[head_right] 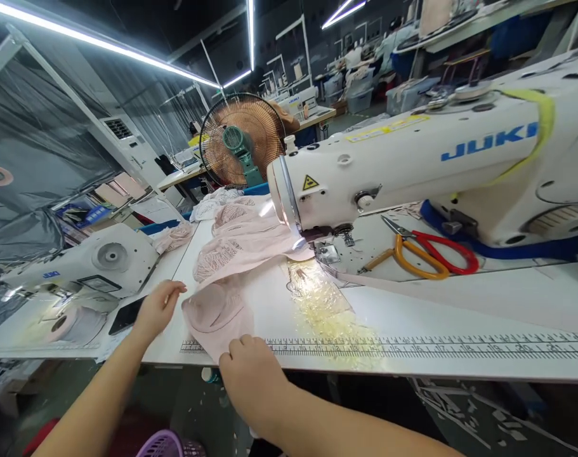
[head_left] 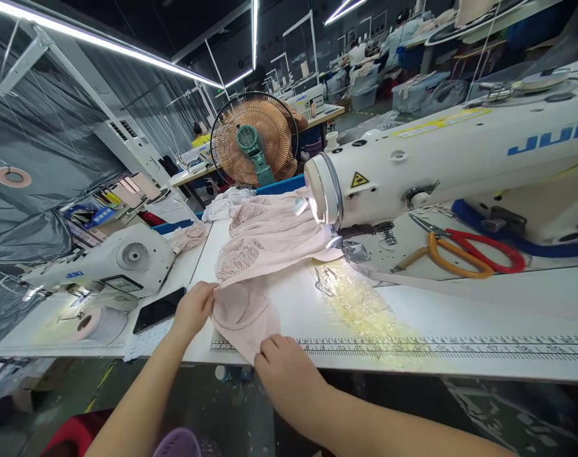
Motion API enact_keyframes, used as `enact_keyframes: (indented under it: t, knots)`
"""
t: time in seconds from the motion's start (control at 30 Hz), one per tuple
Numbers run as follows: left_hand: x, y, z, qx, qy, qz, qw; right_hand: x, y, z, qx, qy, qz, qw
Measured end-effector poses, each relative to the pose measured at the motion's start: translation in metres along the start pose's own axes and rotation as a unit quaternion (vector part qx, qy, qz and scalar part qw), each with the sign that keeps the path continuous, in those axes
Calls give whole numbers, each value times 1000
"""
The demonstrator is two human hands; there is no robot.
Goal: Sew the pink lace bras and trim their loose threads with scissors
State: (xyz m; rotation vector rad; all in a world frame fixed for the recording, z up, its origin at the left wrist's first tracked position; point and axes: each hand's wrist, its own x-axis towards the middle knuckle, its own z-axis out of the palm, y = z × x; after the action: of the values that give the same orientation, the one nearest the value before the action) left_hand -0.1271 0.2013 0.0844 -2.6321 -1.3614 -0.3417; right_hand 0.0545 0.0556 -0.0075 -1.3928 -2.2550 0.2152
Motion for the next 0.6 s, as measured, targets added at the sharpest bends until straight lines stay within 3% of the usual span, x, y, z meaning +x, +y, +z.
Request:
enact_keyframes:
  t: [0.07,0.13,0.27,0.33,0.43,0.5,0.6]
  knots:
    - [0,3,-19,-71,20,-24,997,-9,14,-22,4,-24,3,1000]
    - [-1,18,-28,-106,7,-10,994,-21,27,-44,8,-40,6,999]
    - [-2,60,-7,-21,-105,87,990,-47,50,-80,40,-41,22,998]
    - [-1,75,7,10,-153,69,986,-61,60,-93,76,-34,26,996]
    - [4,80,1,-129,-180,6,975,-82,74,-116,138,-23,3,990]
    - [11,75,-17,-284,-198,-42,937,-93,84,-135,183,-24,3,983]
    - [28,64,-38,-445,-291,-129,837,-92,99,-162,213,-88,38,972]
